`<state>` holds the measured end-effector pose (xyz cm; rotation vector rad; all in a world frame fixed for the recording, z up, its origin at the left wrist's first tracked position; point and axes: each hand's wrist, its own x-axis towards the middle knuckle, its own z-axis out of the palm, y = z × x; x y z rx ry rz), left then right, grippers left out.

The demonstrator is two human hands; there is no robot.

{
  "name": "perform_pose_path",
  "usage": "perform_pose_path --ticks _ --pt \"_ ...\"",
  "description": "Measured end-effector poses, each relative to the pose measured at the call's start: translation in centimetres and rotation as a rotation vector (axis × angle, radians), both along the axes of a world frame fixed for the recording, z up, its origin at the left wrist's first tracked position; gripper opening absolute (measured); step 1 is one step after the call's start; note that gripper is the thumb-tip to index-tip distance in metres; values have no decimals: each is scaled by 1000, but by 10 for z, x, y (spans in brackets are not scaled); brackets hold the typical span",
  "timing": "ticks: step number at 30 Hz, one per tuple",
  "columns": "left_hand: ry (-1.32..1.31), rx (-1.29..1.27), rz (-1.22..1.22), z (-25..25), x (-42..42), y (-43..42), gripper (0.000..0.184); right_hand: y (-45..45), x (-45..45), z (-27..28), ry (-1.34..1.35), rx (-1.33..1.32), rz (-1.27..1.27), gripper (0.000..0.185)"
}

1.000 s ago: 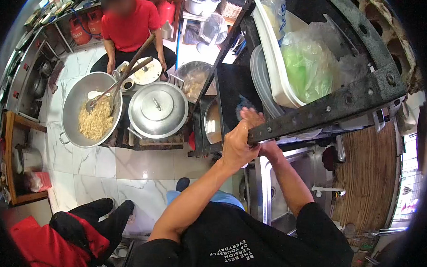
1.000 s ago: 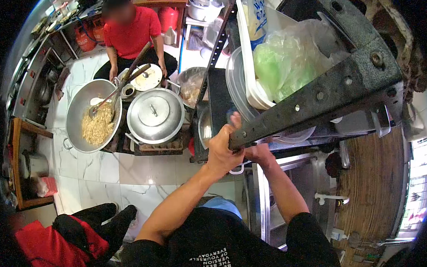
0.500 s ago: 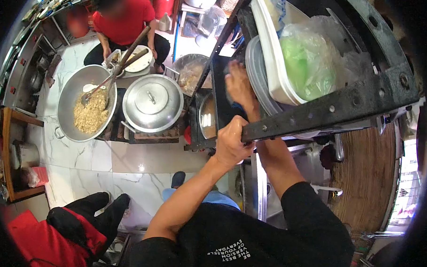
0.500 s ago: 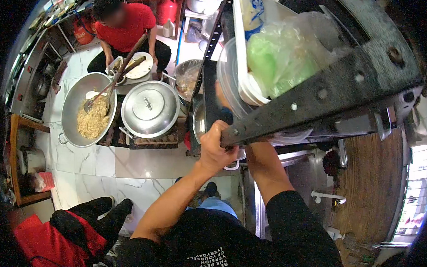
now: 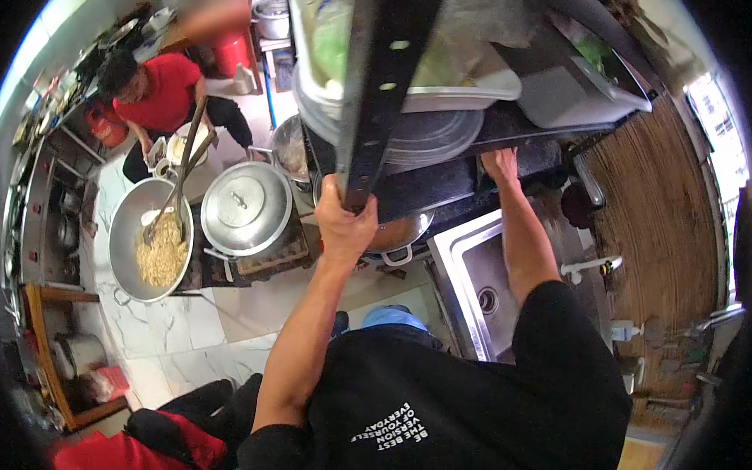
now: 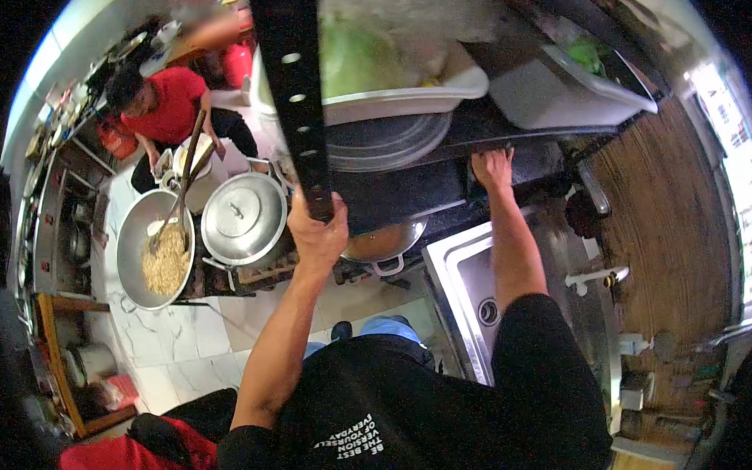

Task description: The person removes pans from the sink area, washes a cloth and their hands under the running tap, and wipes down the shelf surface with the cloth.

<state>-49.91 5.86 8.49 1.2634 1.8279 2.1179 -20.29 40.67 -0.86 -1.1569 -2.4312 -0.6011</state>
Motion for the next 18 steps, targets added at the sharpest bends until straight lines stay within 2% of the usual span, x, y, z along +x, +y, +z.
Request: perform_pose_path --ticks 2,3,5,7,8,10,12,13,15,16,17,18 --pt "27 -20 7 8 0 -4 28 -11 -33 0 31 83 -230 44" --pt "-7 26 19 10 5 -3 12 -27 -55 2 46 42 -261 39" --pt "-23 -3 40 -20 -1 6 10 -92 -121 13 65 -99 -184 32" --pt "-25 -132 40 -22 -1 2 8 -164 -179 27 56 -212 1 29" --pt "-84 -68 -15 -21 -3 3 11 -199 -196 52 -84 -194 77 30" --pt "-127 -25 -43 -16 0 1 15 -223 -219 39 308 -382 199 43" --pt "-80 -46 -56 1 7 -1 21 -213 -197 36 286 -451 266 54" --pt "-188 32 -50 -1 12 2 25 -206 -176 48 238 -496 283 57" --pt "-56 -7 -50 1 8 3 27 -175 -129 71 85 -462 75 59" --pt "-70 -24 -18 3 12 3 27 -149 -97 79 36 -506 -11 60" --pt "-83 -35 17 5 15 4 27 -120 -62 77 39 -469 -130 60" --pt "26 -45 3 -2 7 5 29 -82 -24 65 99 -375 -225 58"
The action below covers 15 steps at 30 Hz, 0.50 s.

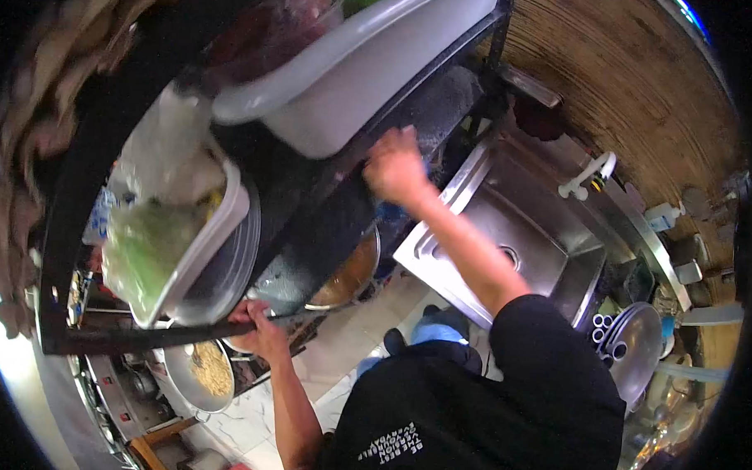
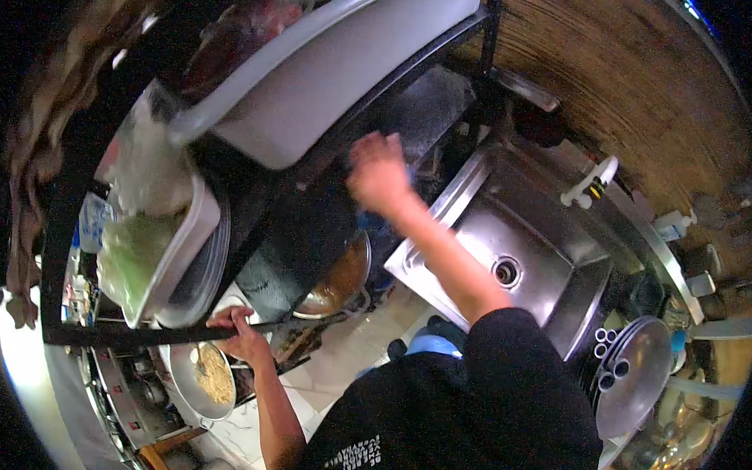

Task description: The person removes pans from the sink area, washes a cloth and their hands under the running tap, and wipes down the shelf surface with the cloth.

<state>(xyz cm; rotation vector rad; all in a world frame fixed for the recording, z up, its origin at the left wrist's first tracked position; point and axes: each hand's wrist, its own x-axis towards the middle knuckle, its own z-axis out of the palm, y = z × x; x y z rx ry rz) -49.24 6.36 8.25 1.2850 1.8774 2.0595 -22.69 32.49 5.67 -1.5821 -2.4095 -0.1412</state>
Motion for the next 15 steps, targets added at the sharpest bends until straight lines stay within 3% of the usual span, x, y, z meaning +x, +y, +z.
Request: perform_pose_path --ticks 2,4,8,10,13,14,15 --pt "51 -31 16 6 4 1 27 81 80 -24 18 219 -143 52" --pt "0 -39 21 9 8 0 23 149 142 -24 -48 257 -294 53" --pt "-49 -117 106 2 7 -4 11 201 150 -47 6 275 -454 59" --pt "-77 -160 146 1 5 -4 11 162 108 -31 -51 163 -453 62" --pt "-55 -80 131 1 11 -1 11 35 17 3 84 -1 -32 59" --pt "1 -103 134 -8 0 -4 13 10 -23 -29 130 43 29 59" --pt "-43 -41 115 1 12 1 10 -24 -46 -20 295 -16 155 59"
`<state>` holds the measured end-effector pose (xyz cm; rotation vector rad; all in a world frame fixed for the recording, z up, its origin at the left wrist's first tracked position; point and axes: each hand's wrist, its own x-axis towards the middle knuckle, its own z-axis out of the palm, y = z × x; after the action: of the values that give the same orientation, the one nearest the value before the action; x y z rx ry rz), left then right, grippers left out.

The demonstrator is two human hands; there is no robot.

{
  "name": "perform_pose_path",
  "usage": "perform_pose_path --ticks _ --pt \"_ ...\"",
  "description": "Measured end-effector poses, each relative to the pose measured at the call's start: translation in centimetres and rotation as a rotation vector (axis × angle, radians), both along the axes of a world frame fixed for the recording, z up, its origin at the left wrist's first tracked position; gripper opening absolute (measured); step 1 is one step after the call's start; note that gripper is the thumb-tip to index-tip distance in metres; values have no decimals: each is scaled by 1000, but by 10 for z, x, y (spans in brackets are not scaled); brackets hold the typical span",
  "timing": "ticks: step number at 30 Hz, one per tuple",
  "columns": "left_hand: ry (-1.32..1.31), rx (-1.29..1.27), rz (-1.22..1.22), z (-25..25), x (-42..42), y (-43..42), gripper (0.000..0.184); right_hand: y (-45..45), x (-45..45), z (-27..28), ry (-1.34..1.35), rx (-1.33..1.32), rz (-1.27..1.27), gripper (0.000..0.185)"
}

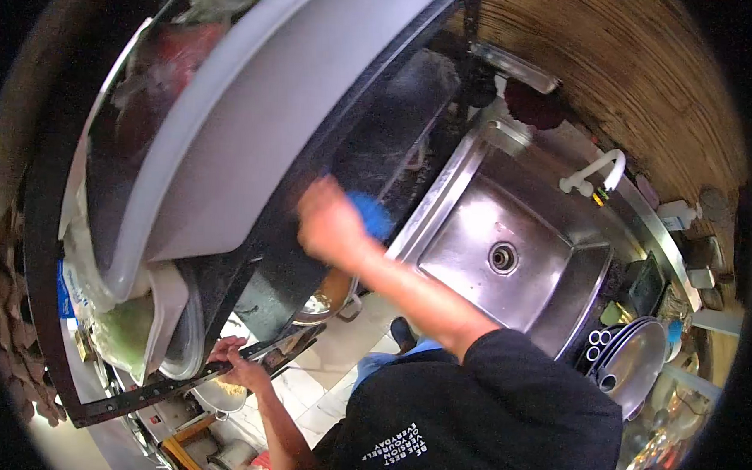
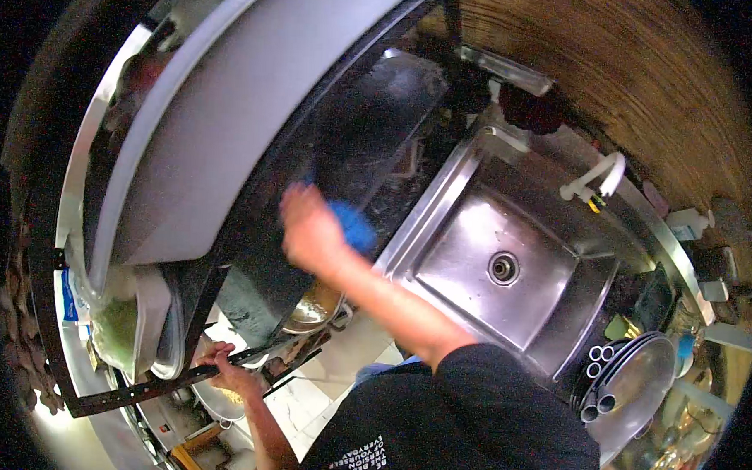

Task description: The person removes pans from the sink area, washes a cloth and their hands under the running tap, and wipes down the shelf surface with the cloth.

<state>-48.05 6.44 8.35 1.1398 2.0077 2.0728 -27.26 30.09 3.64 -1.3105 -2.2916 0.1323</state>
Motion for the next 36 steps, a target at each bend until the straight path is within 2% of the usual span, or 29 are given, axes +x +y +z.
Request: perform_pose_path --ticks 2,3,5,6,7,8,9,11,12,14,17,18,19,20,21,22,23,24,26,27,28,29,31,34,36 --pt "273 -175 65 4 2 -3 8 -35 -17 -6 93 109 206 57" --pt "30 -91 37 -2 -8 -5 6 -27 -7 -9 107 122 221 57" --pt "23 -71 1 -7 -16 -9 2 3 16 -15 146 149 255 56" --pt "-19 -32 9 -13 -21 -9 2 33 35 -20 16 228 160 53" --pt "77 -114 -1 -18 -33 -15 4 66 59 -4 3 165 33 52" --pt "-7 -94 83 -18 -28 -12 5 103 87 5 -99 146 -74 50" --pt "17 -114 94 -15 -22 -12 6 142 110 15 -251 -14 -180 63" --pt "28 -90 138 -25 -37 -18 9 217 143 2 -258 -2 -393 65" --pt "85 -172 53 -7 -17 -13 10 247 153 0 -289 11 -491 66" --pt "68 -237 138 -5 -14 -11 12 302 160 -20 -68 91 -431 68" --pt "129 -170 -38 -17 -28 -21 15 365 146 -48 203 179 -333 67" --pt "189 -265 12 -24 -42 -30 14 381 133 -57 439 130 -301 66" --pt "250 -359 61 -30 -56 -39 14 397 109 -70 1214 27 -15 66" --pt "49 -205 -24 -8 -19 -17 15 401 77 -75 1860 41 310 65" --pt "46 -231 18 -11 -26 -21 15 390 67 -71 1600 34 146 62" --pt "38 -251 59 -16 -31 -24 14 361 48 -64 932 97 -214 58" --pt "37 -208 44 1 -4 -10 13 337 29 -57 602 145 -328 55" --pt "89 -173 12 -3 -6 -11 11 314 5 -54 572 164 -312 53" --pt "52 -252 149 10 13 -1 11 262 -43 -56 620 258 -252 48" --pt "151 -353 190 -10 -19 -20 15 232 -66 -60 603 292 -191 45" --pt "186 -345 209 -20 -37 -27 17 201 -86 -65 604 378 -118 44" --pt "167 -337 159 -12 -24 -23 16 161 -83 -43 92 -140 108 55" --pt "119 -316 119 8 6 -9 15 99 -89 -17 -95 -170 197 60" --pt "52 -262 110 12 12 -6 13 31 -82 -20 -113 13 355 66" --pt "33 -198 72 -3 -15 -13 11 22 -66 -28 -50 -1 427 65"
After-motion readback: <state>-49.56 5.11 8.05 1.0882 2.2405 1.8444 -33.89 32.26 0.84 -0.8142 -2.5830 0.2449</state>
